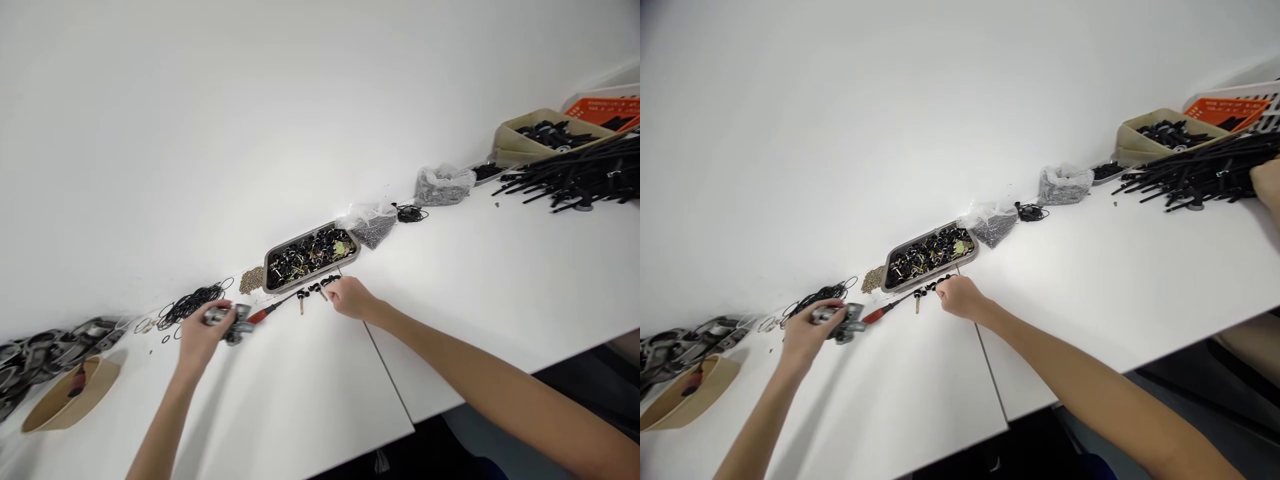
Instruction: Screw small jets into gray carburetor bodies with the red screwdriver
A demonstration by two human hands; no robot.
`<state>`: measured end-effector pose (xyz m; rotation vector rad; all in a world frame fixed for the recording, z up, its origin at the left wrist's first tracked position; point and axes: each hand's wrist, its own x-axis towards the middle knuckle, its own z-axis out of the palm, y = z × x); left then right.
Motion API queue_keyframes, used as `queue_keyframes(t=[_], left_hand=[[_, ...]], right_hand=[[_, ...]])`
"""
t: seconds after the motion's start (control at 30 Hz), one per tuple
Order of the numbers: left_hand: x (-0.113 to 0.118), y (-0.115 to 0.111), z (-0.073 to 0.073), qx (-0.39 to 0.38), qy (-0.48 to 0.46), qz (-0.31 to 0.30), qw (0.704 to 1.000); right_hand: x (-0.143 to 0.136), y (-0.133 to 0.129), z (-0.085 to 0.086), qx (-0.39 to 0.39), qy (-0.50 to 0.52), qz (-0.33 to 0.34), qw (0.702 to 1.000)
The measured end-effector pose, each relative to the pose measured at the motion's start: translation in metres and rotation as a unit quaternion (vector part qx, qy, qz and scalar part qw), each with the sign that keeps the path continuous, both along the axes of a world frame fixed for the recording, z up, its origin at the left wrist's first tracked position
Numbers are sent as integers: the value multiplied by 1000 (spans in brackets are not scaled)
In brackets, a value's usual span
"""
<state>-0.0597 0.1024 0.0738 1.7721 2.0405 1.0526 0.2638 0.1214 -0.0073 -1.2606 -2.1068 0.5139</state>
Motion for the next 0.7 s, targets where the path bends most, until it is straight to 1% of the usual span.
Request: queue_keyframes(t=[0.07, 0.17, 0.23, 0.3, 0.37, 0.4, 0.43, 0.5, 0.57, 0.63, 0.7], left_hand=[[43, -6, -7, -48, -55, -88, 993], [100, -15, -23, -85, -86, -232, 965], [127, -20, -32, -115, -128, -310, 935], [142, -21, -40, -143, -180, -383, 895], [146, -20, -48, -157, -234, -440, 853], [145, -19, -53, -161, -259, -455, 837], [142, -17, -57, -163, -280, -461, 826], [134, -14, -66, -170, -307, -451, 821], [127, -11, -72, -184, -310, -437, 824], [123, -10, -75, -197, -308, -432, 825], [123, -10, -76, -194, -322, -430, 821]], right_hand=[[2, 1, 0, -2, 7, -27, 1000], [2, 1, -1, -2, 5, -53, 999], [1, 2, -3, -4, -4, -58, 998], [1, 2, -5, -11, -15, -53, 998], [0, 3, -6, -19, -24, -45, 999], [-1, 3, -7, -23, -27, -40, 999], [-2, 4, -8, -26, -28, -35, 999], [-3, 4, -10, -31, -27, -23, 999], [-5, 3, -11, -37, -24, -12, 999], [-7, 2, -12, -42, -21, -5, 999], [-8, 1, -13, -47, -19, 2, 999]])
